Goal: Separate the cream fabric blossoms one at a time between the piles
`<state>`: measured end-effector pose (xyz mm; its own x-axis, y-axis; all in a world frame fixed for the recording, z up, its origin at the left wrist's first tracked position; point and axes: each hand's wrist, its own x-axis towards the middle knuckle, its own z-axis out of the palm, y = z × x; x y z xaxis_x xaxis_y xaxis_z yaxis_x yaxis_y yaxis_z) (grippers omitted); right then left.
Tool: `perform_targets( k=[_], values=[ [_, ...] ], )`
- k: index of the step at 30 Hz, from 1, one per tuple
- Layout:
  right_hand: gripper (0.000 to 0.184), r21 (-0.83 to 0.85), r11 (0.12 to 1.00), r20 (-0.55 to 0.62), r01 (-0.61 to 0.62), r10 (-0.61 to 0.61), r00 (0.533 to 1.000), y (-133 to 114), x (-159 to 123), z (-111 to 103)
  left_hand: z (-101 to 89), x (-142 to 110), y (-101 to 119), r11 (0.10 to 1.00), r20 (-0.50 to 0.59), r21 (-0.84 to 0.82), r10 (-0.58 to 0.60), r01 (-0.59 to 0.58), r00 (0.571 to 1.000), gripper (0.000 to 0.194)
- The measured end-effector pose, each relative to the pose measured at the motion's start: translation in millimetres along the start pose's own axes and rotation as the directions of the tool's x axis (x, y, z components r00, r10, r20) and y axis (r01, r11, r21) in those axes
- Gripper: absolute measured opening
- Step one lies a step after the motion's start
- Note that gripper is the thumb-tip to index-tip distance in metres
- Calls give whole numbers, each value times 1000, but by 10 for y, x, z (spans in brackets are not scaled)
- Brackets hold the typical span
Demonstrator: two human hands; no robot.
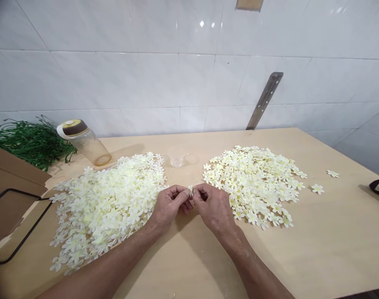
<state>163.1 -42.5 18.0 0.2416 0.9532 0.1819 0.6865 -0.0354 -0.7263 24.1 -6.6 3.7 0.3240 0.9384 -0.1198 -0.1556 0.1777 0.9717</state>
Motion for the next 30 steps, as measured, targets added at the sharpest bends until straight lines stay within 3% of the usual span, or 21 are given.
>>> perform_targets(
  k=[17,24,30],
  values=[
    [18,118,989,13,-85,84,996,86,16,59,-16,39,-48,999,-9,-35,-11,10,1000,20],
    [18,309,922,63,-232,223,973,33,76,-35,-15,53,-84,998,-53,-57,-22,19,998,17],
    [20,466,855,106,-227,201,974,68,94,-68,-14,53,-92,998,-69,-56,-20,16,997,16]
  ],
)
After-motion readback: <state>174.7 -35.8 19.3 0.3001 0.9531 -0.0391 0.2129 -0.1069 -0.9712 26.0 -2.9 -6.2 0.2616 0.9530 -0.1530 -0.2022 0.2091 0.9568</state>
